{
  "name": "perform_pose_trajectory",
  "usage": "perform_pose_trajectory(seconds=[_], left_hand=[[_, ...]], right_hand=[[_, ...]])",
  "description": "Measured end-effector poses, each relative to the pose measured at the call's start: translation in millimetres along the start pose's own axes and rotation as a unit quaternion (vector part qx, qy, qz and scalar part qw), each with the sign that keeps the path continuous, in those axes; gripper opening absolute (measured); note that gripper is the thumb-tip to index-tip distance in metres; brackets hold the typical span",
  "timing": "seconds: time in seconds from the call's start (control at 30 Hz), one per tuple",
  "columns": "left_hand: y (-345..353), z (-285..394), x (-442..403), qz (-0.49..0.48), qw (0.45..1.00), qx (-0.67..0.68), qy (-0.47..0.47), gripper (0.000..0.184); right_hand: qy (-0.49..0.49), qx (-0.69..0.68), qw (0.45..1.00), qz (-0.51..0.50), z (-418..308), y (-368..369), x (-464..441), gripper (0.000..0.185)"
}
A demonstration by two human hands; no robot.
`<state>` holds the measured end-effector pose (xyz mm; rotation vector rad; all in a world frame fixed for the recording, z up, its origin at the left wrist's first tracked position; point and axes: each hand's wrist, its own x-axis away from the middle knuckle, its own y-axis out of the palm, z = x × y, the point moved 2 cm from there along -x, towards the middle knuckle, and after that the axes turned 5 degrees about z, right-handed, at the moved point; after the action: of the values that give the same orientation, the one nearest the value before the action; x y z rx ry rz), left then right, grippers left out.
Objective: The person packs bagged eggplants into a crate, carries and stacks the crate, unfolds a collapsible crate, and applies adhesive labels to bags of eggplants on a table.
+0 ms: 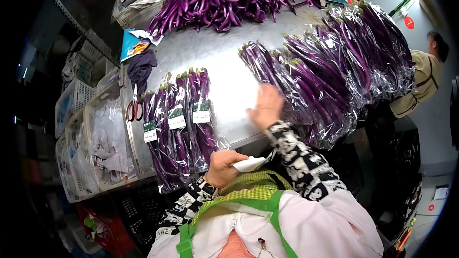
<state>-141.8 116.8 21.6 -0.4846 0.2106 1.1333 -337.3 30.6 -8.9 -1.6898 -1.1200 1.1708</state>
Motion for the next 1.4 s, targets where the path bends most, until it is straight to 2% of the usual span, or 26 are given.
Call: perform_pose_trajectory(seconds=[0.03, 0.07, 0.13, 0.2, 0.23, 0.27, 0.33, 0.37, 0.43, 0.5, 0.53, 0.6, 0.63, 0.67, 0.73, 0.77, 0.8, 0.83, 0.87, 0.93, 1.0, 1.07, 1.1, 1.2, 1.3, 1.4], left_hand=[[-3.9, 4.0, -4.2, 0.005, 0.998, 0.043, -0.033, 0.01], [-3.7, 3.3, -7.1, 0.007, 0.998, 0.044, -0.033, 0.01], [-1.5, 5.7, -13.1, 0.015, 0.996, 0.083, 0.035, 0.01], [8.2, 12.0, -15.7, -0.013, 0.992, 0.124, 0.03, 0.01], [14.2, 9.9, -13.5, -0.03, 0.99, 0.129, 0.042, 0.01], [19.1, 10.5, -11.1, -0.045, 0.989, 0.133, 0.054, 0.009], [22.5, 14.8, -4.6, -0.049, 0.987, 0.152, 0.022, 0.01], [22.7, 16.3, -2.8, -0.052, 0.987, 0.153, 0.021, 0.009], [24.1, 22.0, -2.7, -0.053, 0.986, 0.155, 0.017, 0.009], [24.8, 32.5, -1.3, -0.007, 0.973, 0.229, -0.022, 0.018], [24.4, 26.6, 1.1, -0.048, 0.968, 0.244, 0.032, 0.025], [22.6, 21.3, 0.8, -0.101, 0.963, 0.246, 0.038, 0.023], [23.6, 16.6, 3.4, -0.094, 0.973, 0.209, 0.023, 0.019], [22.6, 14.9, 2.1, -0.076, 0.981, 0.181, -0.01, 0.014], [20.9, 10.5, -2.0, -0.006, 0.982, 0.166, -0.088, 0.009], [19.2, 4.3, -1.2, 0.009, 0.975, 0.18, -0.129, 0.006], [18.1, -4.4, -1.8, 0.025, 0.967, 0.194, -0.165, 0.003], [20.1, -12.6, -1.4, 0.042, 0.956, 0.216, -0.195, 0.006], [21.9, -19.0, -1.2, 0.041, 0.955, 0.216, -0.196, 0.006], [24.1, -28.8, -0.6, 0.047, 0.955, 0.18, -0.231, 0.003], [29.9, -24.4, -4.0, 0.043, 0.947, 0.208, -0.241, 0.002], [33.3, -4.2, -14.1, 0.118, 0.941, 0.232, -0.217, 0.005], [34.0, 0.3, -16.9, 0.121, 0.917, 0.288, -0.249, 0.008], [34.0, -10.2, -8.5, 0.072, 0.923, 0.309, -0.216, 0.009], [32.2, -9.1, -8.4, 0.062, 0.92, 0.288, -0.26, 0.006], [36.6, -20.1, -2.7, 0.061, 0.913, 0.275, -0.293, 0.005]], right_hand=[[-0.009, 0.102, 0.991, 0.083, 28.1, -2.1, 1.9, 0.071], [0.018, 0.187, 0.978, 0.088, 54.5, -0.5, 4.4, 0.074], [0.072, 0.224, 0.97, -0.062, 74.9, -4.4, 13.1, 0.086], [0.024, 0.247, 0.966, -0.071, 79.6, 6.0, 9.0, 0.094], [0.037, 0.208, 0.974, -0.08, 73.0, -5.9, -3.3, 0.079], [0.147, 0.094, 0.979, -0.105, 75.4, -7.6, -19.1, 0.061], [0.137, 0.008, 0.978, -0.157, 68.2, -24.3, -29.8, 0.046], [0.116, -0.011, 0.979, -0.166, 57.9, -30.8, -29.8, 0.045], [0.123, -0.166, 0.967, -0.149, 39.9, -45.5, -20.8, 0.049], [0.114, -0.333, 0.928, -0.121, 14.7, -66.7, 4.7, 0.049], [0.161, -0.419, 0.876, -0.177, 18.4, -51.1, 18.4, 0.048], [0.148, -0.351, 0.911, -0.159, 34.0, 1.5, 59.3, 0.05], [0.159, -0.362, 0.886, -0.242, 44.0, 33.3, 86.3, 0.054], [0.081, -0.28, 0.92, -0.263, 30.4, 14.7, 95.8, 0.059], [0.017, -0.004, 0.966, -0.256, 16.9, -9.3, 101.8, 0.064], [-0.003, -0.06, 0.991, -0.121, 25.2, -10.0, 107.8, 0.066], [-0.038, -0.102, 0.994, -0.023, 29.8, -21.1, 105.2, 0.057], [0.064, -0.288, 0.952, -0.081, 28.4, -37.6, 98.8, 0.049], [0.164, -0.459, 0.863, -0.135, 23.1, -58.7, 93.2, 0.042], [0.124, -0.61, 0.758, -0.193, 14.6, -92.1, 89.4, 0.031], [0.105, -0.581, 0.788, -0.173, 0.2, -111.4, 89.7, 0.027], [-0.023, -0.495, 0.852, -0.169, -5.6, -116.1, 88.5, 0.024], [-0.009, -0.495, 0.855, -0.155, -7.9, -114.7, 89.1, 0.021], [0.035, -0.524, 0.829, -0.195, -4.1, -107.7, 90.2, 0.021], [0.065, -0.538, 0.812, -0.214, -4.3, -105.8, 88.4, 0.016], [0.04, -0.562, 0.808, -0.174, -4.0, -96.0, 86.6, 0.012]])
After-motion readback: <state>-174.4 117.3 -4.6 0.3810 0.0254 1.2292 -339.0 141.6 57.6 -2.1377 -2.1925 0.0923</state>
